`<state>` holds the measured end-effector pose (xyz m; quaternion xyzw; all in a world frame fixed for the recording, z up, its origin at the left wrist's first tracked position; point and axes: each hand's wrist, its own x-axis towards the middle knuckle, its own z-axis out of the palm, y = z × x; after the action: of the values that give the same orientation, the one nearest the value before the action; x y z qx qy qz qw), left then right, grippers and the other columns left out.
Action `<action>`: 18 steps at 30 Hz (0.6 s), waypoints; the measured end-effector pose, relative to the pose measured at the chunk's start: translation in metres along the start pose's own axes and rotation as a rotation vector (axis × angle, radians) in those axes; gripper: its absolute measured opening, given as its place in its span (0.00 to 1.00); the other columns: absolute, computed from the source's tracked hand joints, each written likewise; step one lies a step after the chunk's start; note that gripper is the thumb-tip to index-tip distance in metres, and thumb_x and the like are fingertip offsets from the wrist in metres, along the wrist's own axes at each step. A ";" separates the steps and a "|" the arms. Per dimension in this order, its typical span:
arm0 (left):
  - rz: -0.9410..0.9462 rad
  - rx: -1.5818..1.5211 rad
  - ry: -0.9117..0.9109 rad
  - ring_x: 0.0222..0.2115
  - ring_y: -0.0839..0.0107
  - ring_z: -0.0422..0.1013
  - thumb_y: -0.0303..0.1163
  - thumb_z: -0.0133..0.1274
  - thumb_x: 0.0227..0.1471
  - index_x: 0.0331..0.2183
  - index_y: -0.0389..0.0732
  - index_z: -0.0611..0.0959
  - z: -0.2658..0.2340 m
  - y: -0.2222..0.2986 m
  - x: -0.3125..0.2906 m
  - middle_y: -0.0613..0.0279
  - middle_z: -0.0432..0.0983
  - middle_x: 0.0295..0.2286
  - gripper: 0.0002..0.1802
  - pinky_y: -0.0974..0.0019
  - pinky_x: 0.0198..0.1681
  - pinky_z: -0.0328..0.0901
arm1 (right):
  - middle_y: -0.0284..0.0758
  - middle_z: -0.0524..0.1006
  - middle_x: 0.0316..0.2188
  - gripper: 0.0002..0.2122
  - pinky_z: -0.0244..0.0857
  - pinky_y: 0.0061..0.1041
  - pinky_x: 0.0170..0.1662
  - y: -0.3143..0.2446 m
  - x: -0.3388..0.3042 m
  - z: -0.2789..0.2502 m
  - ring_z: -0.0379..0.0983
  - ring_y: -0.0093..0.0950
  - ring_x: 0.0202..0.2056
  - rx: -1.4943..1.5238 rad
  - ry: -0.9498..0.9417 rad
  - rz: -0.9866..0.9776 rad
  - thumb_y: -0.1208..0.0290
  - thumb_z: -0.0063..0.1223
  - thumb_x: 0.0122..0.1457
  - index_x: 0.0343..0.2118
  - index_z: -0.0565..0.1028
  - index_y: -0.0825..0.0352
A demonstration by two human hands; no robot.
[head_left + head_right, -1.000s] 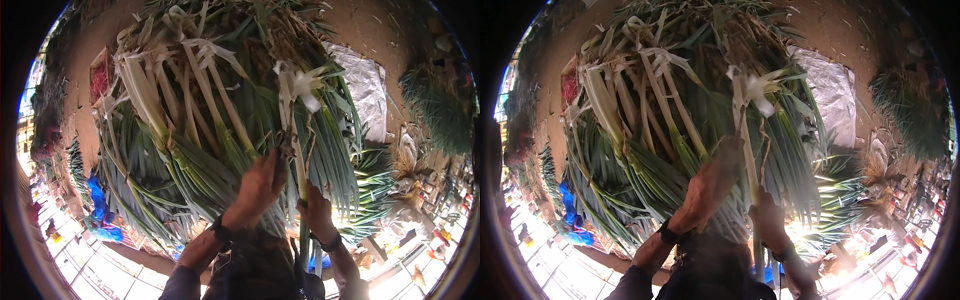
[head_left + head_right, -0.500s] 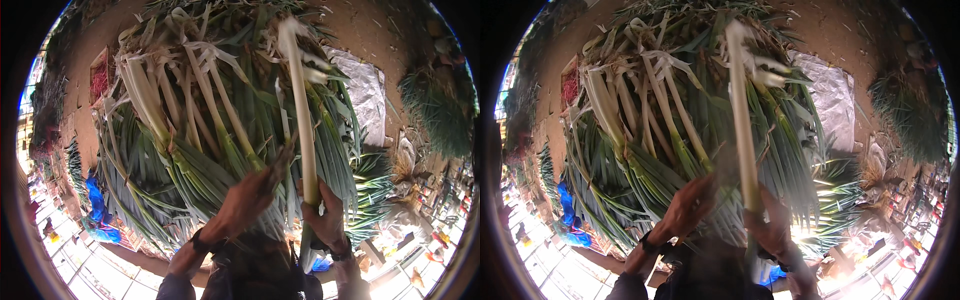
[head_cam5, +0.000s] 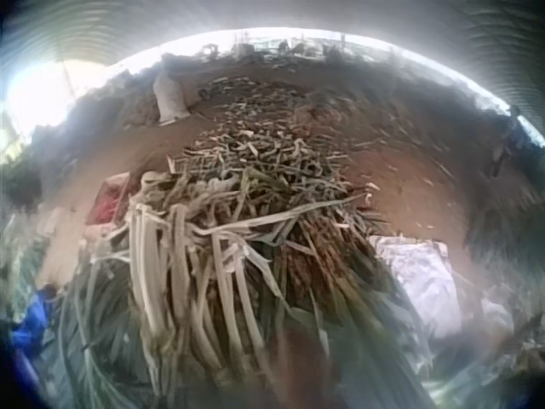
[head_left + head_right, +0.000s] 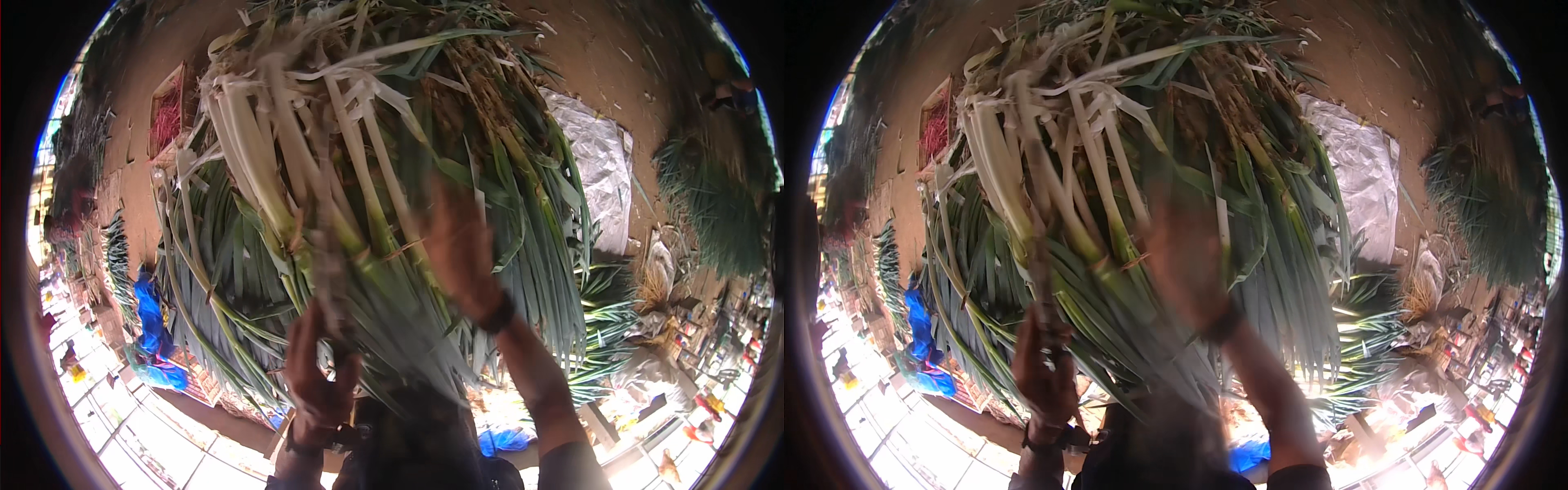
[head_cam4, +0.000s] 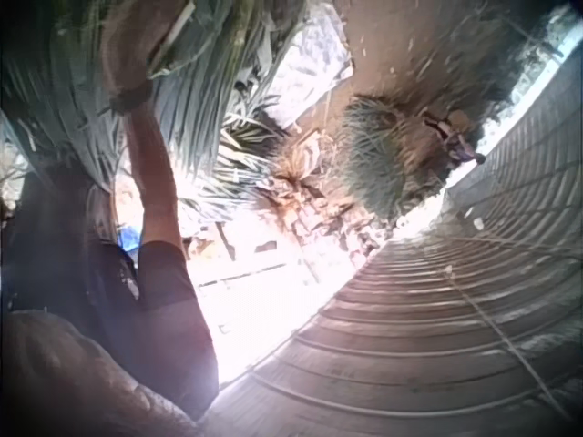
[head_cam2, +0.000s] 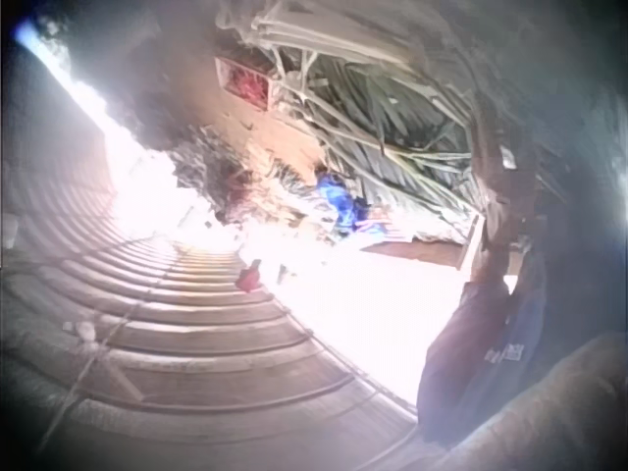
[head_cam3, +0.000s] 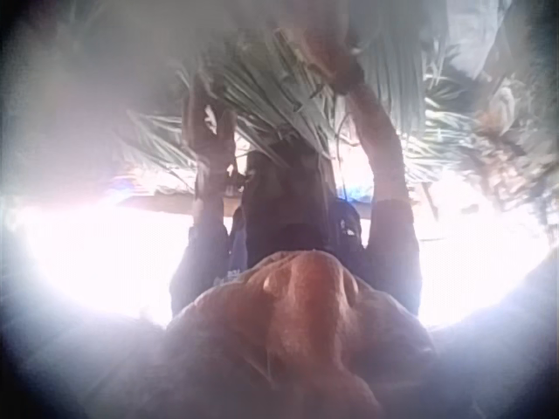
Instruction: Trimming roots and outer layers of leeks using shears in an agricultural facility.
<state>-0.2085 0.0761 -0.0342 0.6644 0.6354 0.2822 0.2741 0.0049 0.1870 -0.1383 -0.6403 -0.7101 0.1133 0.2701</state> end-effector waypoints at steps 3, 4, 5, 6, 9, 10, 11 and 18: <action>0.249 -0.049 -0.127 0.42 0.49 0.75 0.25 0.55 0.50 0.59 0.25 0.67 0.024 0.009 0.004 0.37 0.74 0.45 0.35 0.58 0.42 0.72 | 0.50 0.73 0.53 0.33 0.68 0.42 0.50 0.123 0.022 0.014 0.73 0.47 0.50 -0.479 -0.035 0.241 0.65 0.61 0.56 0.63 0.62 0.68; 0.333 -0.053 -0.161 0.43 0.46 0.75 0.26 0.57 0.49 0.58 0.25 0.68 0.034 0.016 0.005 0.35 0.73 0.46 0.36 0.57 0.42 0.72 | 0.50 0.75 0.51 0.34 0.68 0.42 0.48 0.159 0.024 0.014 0.74 0.46 0.49 -0.551 -0.016 0.286 0.66 0.61 0.55 0.63 0.61 0.68; 0.147 -0.206 -0.229 0.42 0.45 0.75 0.26 0.59 0.49 0.58 0.25 0.68 0.045 0.011 -0.005 0.35 0.72 0.47 0.36 0.56 0.43 0.72 | 0.50 0.75 0.51 0.34 0.68 0.42 0.48 0.168 0.031 0.010 0.74 0.46 0.49 -0.550 -0.021 0.281 0.66 0.61 0.55 0.63 0.61 0.68; 0.138 -0.199 -0.227 0.42 0.45 0.75 0.26 0.59 0.49 0.58 0.25 0.68 0.050 0.009 -0.008 0.35 0.72 0.47 0.36 0.56 0.43 0.72 | 0.49 0.77 0.48 0.33 0.69 0.41 0.46 0.169 0.038 0.006 0.76 0.44 0.45 -0.445 -0.183 0.394 0.68 0.61 0.54 0.63 0.62 0.69; 0.034 -0.266 -0.367 0.41 0.44 0.75 0.23 0.60 0.48 0.58 0.27 0.68 0.063 0.010 -0.013 0.39 0.73 0.47 0.36 0.54 0.43 0.72 | 0.45 0.79 0.43 0.31 0.71 0.37 0.42 0.190 0.025 -0.012 0.78 0.40 0.38 -0.125 -0.270 0.489 0.72 0.60 0.53 0.61 0.64 0.71; 0.033 -0.267 -0.368 0.41 0.44 0.75 0.23 0.60 0.48 0.58 0.27 0.68 0.069 0.009 -0.016 0.39 0.73 0.47 0.36 0.54 0.43 0.72 | 0.43 0.80 0.41 0.30 0.72 0.36 0.39 0.189 0.018 -0.017 0.79 0.37 0.35 0.099 -0.190 0.464 0.74 0.60 0.53 0.60 0.65 0.72; 0.075 -0.244 -0.397 0.41 0.45 0.75 0.22 0.60 0.48 0.57 0.28 0.69 0.076 0.007 -0.020 0.40 0.73 0.47 0.34 0.54 0.42 0.72 | 0.43 0.80 0.41 0.30 0.72 0.36 0.39 0.188 0.007 -0.025 0.79 0.37 0.35 0.096 -0.189 0.468 0.74 0.60 0.53 0.60 0.65 0.72; 0.238 -0.271 -0.454 0.33 0.44 0.72 0.26 0.59 0.51 0.55 0.27 0.69 0.105 0.003 -0.043 0.41 0.75 0.38 0.30 0.49 0.33 0.68 | 0.41 0.78 0.38 0.24 0.73 0.23 0.27 0.115 -0.094 -0.056 0.78 0.26 0.29 0.729 -0.266 0.842 0.81 0.56 0.56 0.57 0.66 0.73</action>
<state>-0.1323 0.0321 -0.1053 0.7377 0.4321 0.2389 0.4605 0.1354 0.1034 -0.1726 -0.7137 -0.3369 0.5282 0.3133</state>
